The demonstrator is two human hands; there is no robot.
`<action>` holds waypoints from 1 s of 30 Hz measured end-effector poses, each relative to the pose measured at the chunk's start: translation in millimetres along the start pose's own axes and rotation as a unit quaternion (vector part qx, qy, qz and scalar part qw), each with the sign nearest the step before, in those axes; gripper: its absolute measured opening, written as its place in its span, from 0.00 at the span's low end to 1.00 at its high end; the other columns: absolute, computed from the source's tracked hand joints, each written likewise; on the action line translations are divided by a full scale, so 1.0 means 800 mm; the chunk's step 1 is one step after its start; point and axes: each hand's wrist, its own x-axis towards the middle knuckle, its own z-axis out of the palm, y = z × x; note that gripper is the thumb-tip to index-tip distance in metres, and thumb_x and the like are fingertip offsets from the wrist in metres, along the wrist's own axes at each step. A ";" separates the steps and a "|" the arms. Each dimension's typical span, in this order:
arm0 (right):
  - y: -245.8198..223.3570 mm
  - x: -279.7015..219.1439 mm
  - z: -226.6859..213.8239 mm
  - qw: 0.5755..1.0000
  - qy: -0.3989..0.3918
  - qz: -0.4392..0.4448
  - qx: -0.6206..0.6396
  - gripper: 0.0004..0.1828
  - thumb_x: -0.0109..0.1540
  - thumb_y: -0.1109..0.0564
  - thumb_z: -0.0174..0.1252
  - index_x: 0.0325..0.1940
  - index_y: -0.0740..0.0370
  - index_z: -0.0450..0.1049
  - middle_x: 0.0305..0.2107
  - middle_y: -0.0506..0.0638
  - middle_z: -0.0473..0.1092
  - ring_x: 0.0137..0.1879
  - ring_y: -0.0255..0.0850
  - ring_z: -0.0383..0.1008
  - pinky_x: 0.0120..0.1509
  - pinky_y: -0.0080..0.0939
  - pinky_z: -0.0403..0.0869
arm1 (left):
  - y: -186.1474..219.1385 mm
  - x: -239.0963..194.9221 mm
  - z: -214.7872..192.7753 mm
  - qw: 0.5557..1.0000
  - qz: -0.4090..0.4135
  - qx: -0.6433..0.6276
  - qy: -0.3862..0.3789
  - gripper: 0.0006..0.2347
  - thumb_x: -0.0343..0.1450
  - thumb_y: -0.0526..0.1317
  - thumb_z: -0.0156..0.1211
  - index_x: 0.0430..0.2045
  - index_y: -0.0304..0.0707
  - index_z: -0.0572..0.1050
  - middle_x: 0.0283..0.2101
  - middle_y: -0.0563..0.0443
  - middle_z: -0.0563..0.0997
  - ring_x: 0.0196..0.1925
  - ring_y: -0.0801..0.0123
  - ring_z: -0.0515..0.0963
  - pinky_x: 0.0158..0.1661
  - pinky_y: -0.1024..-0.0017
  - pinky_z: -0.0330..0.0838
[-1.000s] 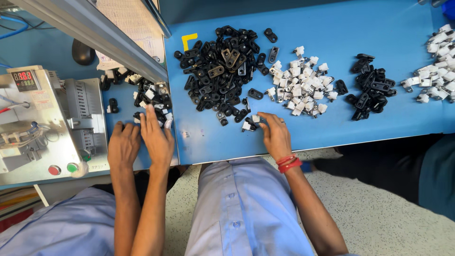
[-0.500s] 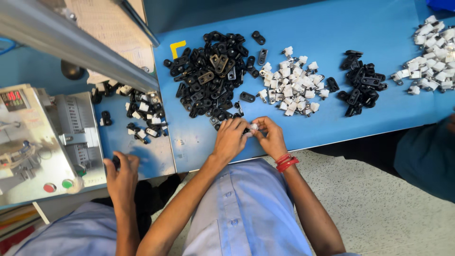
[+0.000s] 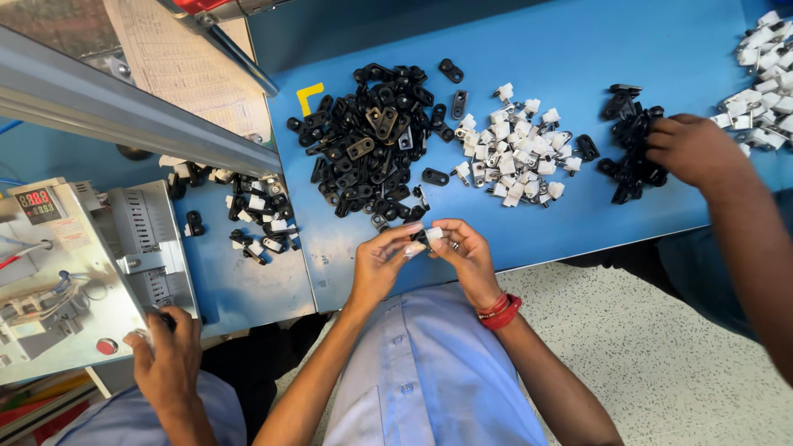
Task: The person assembles small black and white plastic components by hand at a blue workbench. They repeatedly pick up a black part and a white part, fit them together, and place the assembled unit into a growing pile on the left side of the table.
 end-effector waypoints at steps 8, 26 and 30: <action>-0.060 -0.014 0.023 0.970 -0.093 -0.176 -0.136 0.12 0.65 0.69 0.60 0.53 0.72 0.75 0.48 0.56 0.74 0.56 0.40 0.74 0.64 0.38 0.72 | -0.008 -0.021 -0.009 0.967 -0.150 -0.204 -0.009 0.13 0.73 0.36 0.62 0.49 0.29 0.73 0.40 0.40 0.84 0.36 0.68 0.85 0.39 0.72 0.81; -0.132 -0.085 0.074 0.900 0.005 -0.241 -0.363 0.15 0.63 0.70 0.62 0.53 0.67 0.78 0.37 0.52 0.71 0.43 0.38 0.72 0.50 0.36 0.72 | 0.116 -0.073 0.037 0.916 0.225 0.332 0.021 0.14 0.65 0.28 0.69 0.42 0.34 0.73 0.47 0.38 0.83 0.49 0.61 0.85 0.47 0.70 0.80; -0.114 -0.087 0.065 0.980 -0.065 -0.165 -0.087 0.19 0.63 0.69 0.61 0.59 0.67 0.75 0.43 0.51 0.67 0.49 0.37 0.69 0.57 0.36 0.70 | 0.117 -0.071 0.041 0.995 0.098 0.018 -0.016 0.14 0.69 0.24 0.65 0.45 0.30 0.70 0.47 0.42 0.82 0.52 0.65 0.83 0.54 0.69 0.79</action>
